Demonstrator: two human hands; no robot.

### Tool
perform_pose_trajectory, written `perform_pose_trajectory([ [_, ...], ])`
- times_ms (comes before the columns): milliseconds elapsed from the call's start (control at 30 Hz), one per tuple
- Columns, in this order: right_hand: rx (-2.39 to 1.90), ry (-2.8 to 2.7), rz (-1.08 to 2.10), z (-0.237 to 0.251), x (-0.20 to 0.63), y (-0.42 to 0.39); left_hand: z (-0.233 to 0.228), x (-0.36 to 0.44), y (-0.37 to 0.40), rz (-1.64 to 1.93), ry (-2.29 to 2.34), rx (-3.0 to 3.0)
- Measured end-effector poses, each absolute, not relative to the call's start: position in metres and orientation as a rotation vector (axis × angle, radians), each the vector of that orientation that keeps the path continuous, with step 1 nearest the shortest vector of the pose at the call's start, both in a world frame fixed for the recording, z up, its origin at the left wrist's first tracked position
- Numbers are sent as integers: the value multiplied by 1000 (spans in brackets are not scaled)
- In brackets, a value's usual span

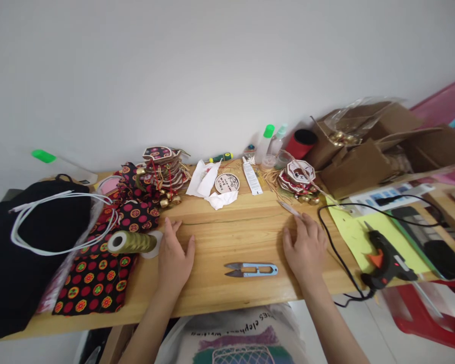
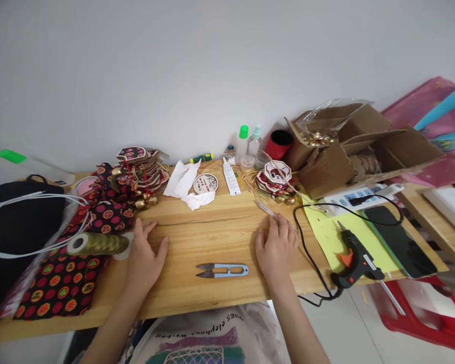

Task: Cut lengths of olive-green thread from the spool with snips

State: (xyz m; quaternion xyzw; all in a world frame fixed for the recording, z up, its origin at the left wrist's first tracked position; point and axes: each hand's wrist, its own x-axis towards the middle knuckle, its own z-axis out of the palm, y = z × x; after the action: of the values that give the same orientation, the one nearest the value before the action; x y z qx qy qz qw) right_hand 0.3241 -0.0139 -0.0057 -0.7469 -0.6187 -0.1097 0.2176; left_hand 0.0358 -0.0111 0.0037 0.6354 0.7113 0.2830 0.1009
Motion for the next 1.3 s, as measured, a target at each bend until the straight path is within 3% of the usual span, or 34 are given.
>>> perform_pose_trajectory([
  [1300, -2243, -1859, -226, 0, 315, -13, -7, 32, -9, 880, 2133, 2001],
])
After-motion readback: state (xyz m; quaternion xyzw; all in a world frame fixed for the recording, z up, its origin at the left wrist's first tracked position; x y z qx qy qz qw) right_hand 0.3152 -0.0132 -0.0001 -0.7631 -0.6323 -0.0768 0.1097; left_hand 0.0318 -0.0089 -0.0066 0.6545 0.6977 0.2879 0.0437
